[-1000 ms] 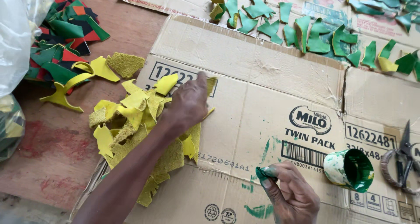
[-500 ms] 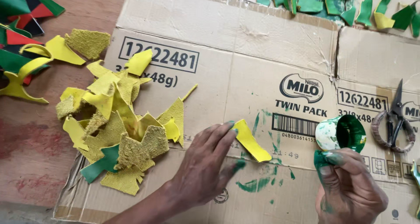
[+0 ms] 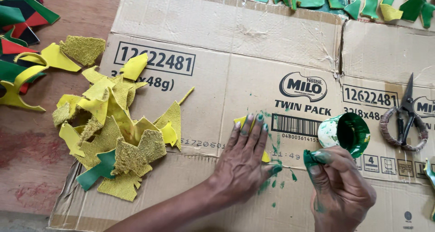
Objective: The person paints yellow foam pieces green using a small brush and a paint can. They repeatedly dip the brush, apply paint to each piece, and place the finished pieces on a cardboard surface.
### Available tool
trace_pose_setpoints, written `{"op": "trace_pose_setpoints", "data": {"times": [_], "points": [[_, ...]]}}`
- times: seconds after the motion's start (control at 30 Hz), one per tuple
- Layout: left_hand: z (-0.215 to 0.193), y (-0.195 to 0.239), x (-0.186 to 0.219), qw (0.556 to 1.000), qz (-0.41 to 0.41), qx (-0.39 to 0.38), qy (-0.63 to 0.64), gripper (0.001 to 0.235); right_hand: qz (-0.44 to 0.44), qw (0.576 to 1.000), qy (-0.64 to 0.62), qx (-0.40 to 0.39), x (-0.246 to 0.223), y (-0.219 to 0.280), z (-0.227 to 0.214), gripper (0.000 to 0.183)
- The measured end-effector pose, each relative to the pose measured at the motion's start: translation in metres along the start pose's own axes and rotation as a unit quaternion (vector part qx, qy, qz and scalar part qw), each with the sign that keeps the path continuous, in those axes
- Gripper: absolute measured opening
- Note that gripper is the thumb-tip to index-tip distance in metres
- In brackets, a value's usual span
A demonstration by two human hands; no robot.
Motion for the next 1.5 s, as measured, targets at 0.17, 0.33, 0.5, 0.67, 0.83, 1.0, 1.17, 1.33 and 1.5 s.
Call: {"op": "trace_pose_setpoints", "data": {"times": [0.17, 0.33, 0.5, 0.67, 0.83, 1.0, 1.17, 1.33, 1.5], "points": [[-0.002, -0.039, 0.001, 0.997, 0.029, 0.005, -0.075, 0.076, 0.005, 1.000, 0.007, -0.010, -0.001, 0.006, -0.001, 0.019], [-0.028, -0.044, -0.039, 0.999, -0.017, -0.046, 0.015, 0.046, 0.007, 1.000, -0.025, 0.015, 0.001, 0.010, -0.014, 0.019], [-0.035, -0.043, -0.040, 0.998, -0.016, 0.044, 0.052, 0.045, 0.022, 1.000, -0.007, -0.001, 0.004, 0.011, -0.018, 0.024], [-0.054, -0.037, -0.030, 0.997, -0.009, 0.020, 0.079, 0.082, 0.021, 1.000, -0.017, 0.013, 0.004, 0.008, -0.020, 0.024], [-0.048, -0.044, -0.023, 0.993, -0.104, -0.023, 0.052, 0.042, 0.030, 0.999, -0.018, 0.009, 0.001, 0.016, -0.022, 0.022], [-0.048, -0.022, -0.028, 0.994, 0.004, 0.075, 0.080, 0.033, 0.037, 0.998, -0.035, 0.030, 0.009, 0.016, -0.031, 0.022], [-0.039, 0.006, -0.019, 0.984, 0.020, 0.175, 0.021, 0.036, 0.007, 0.995, -0.100, 0.015, 0.014, 0.015, -0.033, 0.018], [-0.010, 0.048, 0.016, 0.991, 0.130, 0.014, 0.009, 0.052, 0.031, 0.994, -0.104, 0.017, 0.023, 0.023, -0.029, 0.018], [-0.009, 0.054, 0.019, 0.982, 0.181, -0.053, -0.011, 0.048, 0.076, 0.984, -0.160, 0.021, 0.035, 0.029, -0.031, 0.015]]}}
Point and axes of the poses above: each hand's wrist, its own y-axis away from the middle knuckle, its own z-axis out of the palm, x = y × z, the point moved 5 cm from there along -y, towards the middle knuckle, and after that the axes turned 8 degrees about -z, right-handed, at the moved point
